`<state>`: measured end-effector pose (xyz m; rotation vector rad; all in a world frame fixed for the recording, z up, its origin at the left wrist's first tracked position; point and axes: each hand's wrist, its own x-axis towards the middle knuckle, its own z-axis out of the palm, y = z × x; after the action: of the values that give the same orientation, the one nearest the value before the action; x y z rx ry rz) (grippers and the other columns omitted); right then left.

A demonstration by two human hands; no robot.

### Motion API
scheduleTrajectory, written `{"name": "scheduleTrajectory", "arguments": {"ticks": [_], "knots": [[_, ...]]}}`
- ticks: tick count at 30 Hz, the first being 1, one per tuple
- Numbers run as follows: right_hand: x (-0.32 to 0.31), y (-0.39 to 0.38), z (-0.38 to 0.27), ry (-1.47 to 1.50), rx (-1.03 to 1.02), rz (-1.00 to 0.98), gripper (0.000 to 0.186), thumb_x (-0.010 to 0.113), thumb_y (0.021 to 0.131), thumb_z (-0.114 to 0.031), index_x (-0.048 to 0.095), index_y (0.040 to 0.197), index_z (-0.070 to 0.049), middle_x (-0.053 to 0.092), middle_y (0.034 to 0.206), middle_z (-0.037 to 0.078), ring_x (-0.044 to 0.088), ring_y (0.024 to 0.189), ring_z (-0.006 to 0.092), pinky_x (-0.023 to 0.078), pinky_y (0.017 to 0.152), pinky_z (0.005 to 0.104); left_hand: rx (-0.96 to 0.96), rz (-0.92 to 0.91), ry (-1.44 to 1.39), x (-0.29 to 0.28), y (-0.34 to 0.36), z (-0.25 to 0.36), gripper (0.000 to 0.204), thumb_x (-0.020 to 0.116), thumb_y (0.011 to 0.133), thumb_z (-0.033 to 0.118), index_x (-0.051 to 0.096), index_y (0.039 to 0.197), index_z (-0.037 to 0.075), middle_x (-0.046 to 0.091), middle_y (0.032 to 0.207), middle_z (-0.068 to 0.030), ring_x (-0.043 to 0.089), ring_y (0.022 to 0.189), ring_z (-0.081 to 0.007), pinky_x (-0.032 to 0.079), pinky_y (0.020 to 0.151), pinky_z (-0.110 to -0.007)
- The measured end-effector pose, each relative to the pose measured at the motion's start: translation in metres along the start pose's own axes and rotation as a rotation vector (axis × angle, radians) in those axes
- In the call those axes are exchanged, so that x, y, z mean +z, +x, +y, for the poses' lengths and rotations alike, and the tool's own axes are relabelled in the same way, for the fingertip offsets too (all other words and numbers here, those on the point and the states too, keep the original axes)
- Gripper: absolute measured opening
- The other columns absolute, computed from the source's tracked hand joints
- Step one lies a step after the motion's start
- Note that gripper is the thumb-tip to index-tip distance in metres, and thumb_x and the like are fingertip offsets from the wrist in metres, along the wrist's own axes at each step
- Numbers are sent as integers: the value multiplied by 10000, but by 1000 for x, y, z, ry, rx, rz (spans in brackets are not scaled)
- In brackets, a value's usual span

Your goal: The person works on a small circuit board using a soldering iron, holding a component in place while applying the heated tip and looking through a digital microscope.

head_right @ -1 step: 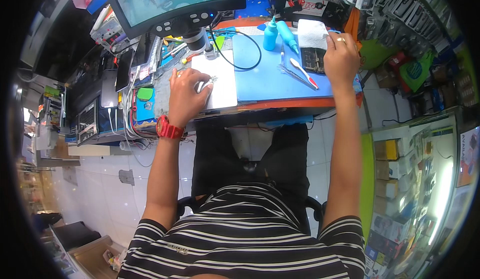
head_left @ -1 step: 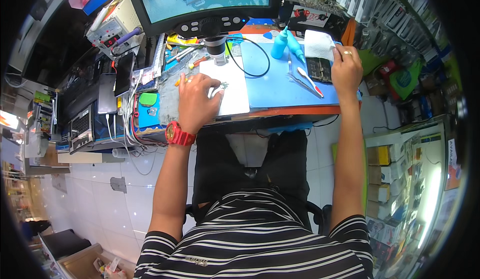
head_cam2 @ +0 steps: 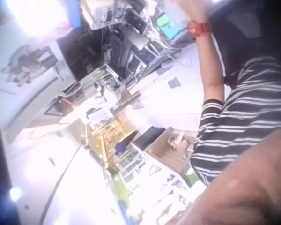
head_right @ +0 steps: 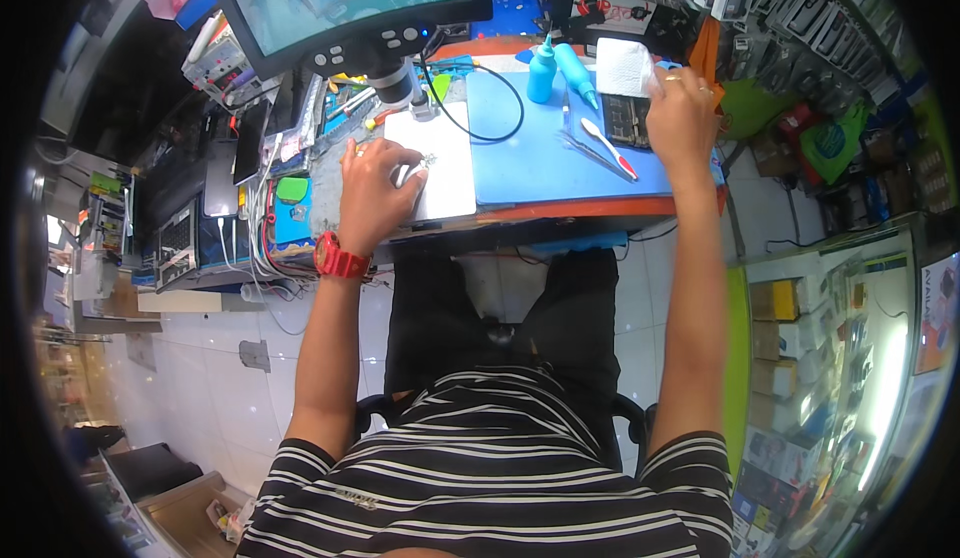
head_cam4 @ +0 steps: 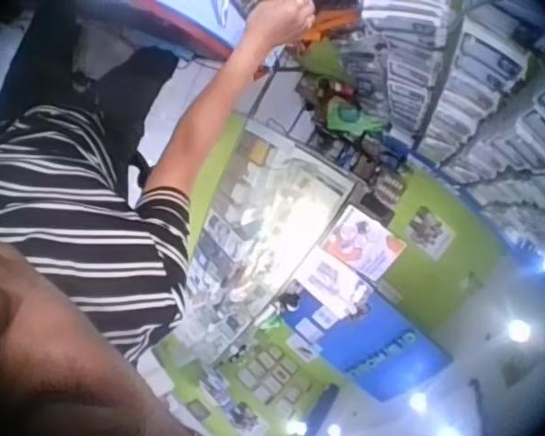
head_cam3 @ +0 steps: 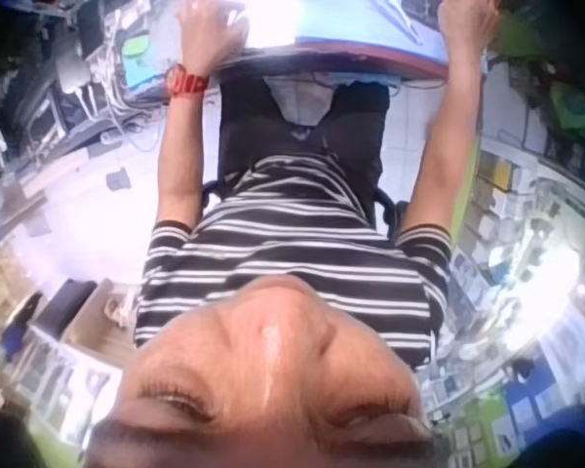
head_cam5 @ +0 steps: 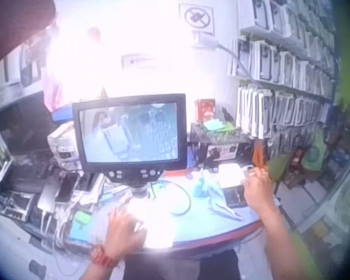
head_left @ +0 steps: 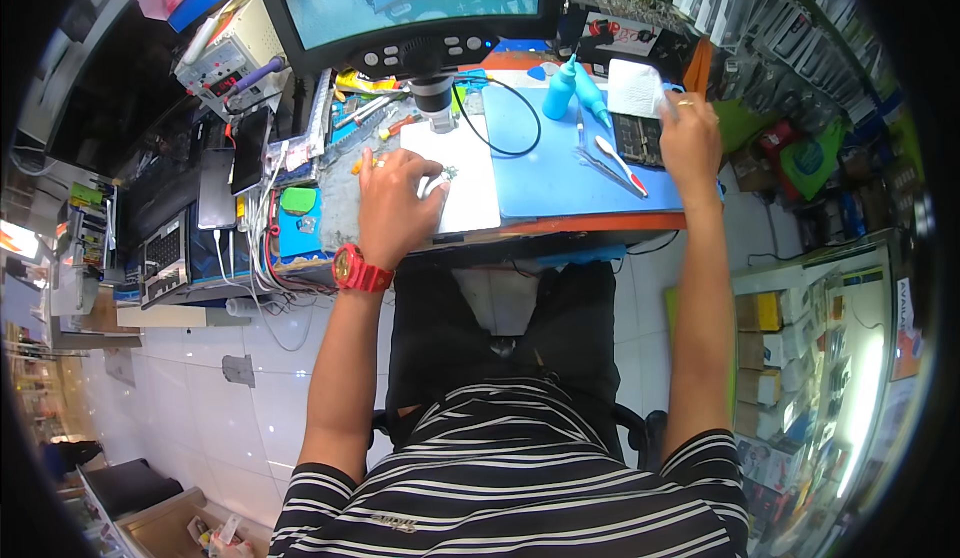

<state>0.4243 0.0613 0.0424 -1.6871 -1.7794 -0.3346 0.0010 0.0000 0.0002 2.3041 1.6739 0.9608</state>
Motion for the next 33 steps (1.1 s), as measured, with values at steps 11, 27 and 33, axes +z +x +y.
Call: {"name": "scheduleTrajectory", "arguments": {"ticks": [11,27,33], "knots": [[0,-80,-60,52,61,-266,173,836,925,-98,748,1045,-9,725,1109,173,689,1118,396,552,973,505,-20,11,-33,-2,0,0,147,833,914,209,838,1022,109,756,1054,-50,716,1074,-287,227,1334,-678],[-18,-85,-113,314,97,-251,216,668,1107,-182,744,1117,21,744,1050,243,723,916,461,571,807,534,-24,14,-35,-2,-4,-1,169,848,917,230,839,1038,113,748,1070,-64,700,1145,-329,239,1340,-670],[31,-121,-219,337,-122,-407,144,562,1076,-91,651,1129,8,677,1051,233,736,857,465,608,738,545,-16,13,-29,1,-2,-1,175,848,914,234,839,1039,112,731,1053,-65,705,1122,-315,252,1340,-662]]}}
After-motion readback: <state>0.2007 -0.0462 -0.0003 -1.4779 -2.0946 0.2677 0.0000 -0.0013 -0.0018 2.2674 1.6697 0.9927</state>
